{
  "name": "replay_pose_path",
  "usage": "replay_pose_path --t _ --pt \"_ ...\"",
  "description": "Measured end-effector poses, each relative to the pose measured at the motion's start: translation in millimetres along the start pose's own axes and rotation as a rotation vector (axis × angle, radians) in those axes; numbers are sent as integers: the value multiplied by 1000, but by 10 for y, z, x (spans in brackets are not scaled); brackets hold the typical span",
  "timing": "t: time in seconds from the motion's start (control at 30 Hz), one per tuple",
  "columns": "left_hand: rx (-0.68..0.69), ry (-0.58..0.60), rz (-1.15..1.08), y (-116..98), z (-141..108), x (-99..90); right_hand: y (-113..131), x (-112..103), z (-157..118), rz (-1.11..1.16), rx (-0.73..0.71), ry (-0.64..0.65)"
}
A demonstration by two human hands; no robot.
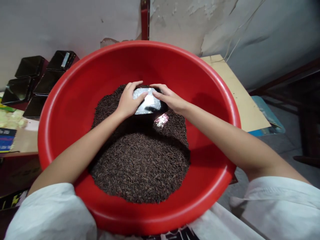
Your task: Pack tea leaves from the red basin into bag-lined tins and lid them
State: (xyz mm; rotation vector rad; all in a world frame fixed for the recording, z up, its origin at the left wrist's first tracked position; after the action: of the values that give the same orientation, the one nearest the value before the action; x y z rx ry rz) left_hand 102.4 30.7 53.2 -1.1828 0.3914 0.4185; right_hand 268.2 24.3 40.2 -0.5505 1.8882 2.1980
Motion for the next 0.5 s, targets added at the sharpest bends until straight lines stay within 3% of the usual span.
replay_pose_path --t 0.1,0.2,0.33,0.5 --pt "-294 -199 -311 176 -101 39 -110 55 -5 299 212 -238" --pt "-558 -174 -584 265 -222 151 -162 141 -62 416 388 -293" --pt "-599 -202 -733 239 -332 145 -88 175 -195 407 487 -315" --pt "-536 -207 -701 282 -366 107 -23 146 -245 291 416 -368"
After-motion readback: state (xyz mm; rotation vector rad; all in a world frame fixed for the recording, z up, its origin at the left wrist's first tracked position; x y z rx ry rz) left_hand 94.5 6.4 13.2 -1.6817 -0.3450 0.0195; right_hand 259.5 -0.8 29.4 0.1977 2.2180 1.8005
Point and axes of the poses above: each hand's wrist, its own z-axis towards the middle knuckle, its own x-axis out of the palm, y = z × x, the point moved 4 cm from there along z, towards the middle knuckle, and after that the axes turned 10 degrees about -y, right-handed, at the moved point
